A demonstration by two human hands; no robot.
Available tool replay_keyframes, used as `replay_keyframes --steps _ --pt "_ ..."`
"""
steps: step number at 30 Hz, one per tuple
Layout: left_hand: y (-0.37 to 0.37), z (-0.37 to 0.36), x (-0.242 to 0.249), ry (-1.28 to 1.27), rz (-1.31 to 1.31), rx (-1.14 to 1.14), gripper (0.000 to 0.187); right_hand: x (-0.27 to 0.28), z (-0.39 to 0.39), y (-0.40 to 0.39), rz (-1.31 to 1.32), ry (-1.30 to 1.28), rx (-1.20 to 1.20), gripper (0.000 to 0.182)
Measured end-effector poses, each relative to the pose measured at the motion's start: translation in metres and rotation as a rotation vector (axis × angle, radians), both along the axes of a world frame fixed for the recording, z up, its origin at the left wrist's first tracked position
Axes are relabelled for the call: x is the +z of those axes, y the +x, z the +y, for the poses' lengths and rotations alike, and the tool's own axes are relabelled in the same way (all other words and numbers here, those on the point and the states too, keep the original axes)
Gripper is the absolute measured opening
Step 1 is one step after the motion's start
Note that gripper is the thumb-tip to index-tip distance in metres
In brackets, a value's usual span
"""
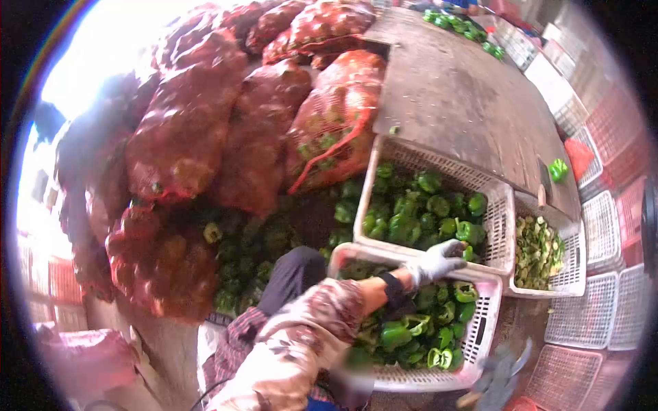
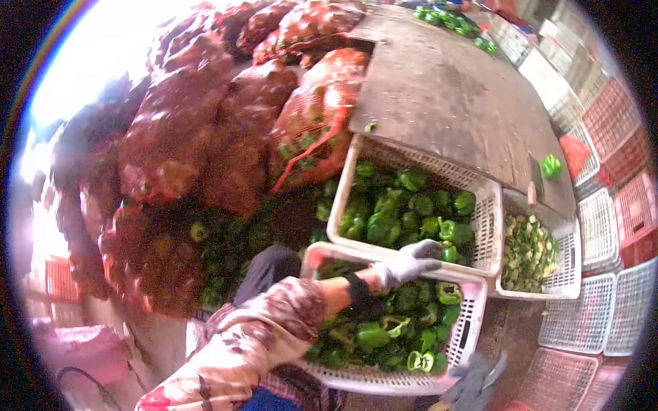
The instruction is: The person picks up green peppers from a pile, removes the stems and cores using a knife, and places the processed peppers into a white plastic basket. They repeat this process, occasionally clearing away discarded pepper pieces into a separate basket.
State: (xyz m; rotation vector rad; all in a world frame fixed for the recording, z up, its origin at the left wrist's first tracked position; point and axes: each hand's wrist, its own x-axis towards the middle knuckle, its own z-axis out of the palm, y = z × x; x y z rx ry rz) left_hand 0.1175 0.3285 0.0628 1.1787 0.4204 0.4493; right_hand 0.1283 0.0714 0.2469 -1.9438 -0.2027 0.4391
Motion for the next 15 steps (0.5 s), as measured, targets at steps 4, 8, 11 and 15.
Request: replay_keyframes --steps 4,8,11,15 --pt "-0.192 0.074 0.094 0.590 0.103 0.032 0.032 0.001 0.019 -0.123 0.207 -0.030 0.140 0.049" --pt "-0.394 0.112 0.056 0.354 0.514 0.694 0.023 -0.055 0.053 -0.184 0.373 -0.018 0.332 0.050" --pt "-0.505 0.114 -0.006 0.388 1.082 1.019 0.027 -0.079 0.069 -0.221 0.447 -0.047 0.362 0.051" --pt "-0.565 0.148 -0.052 0.921 1.540 0.358 0.059 -0.100 0.085 -0.249 0.475 -0.102 0.335 0.051"
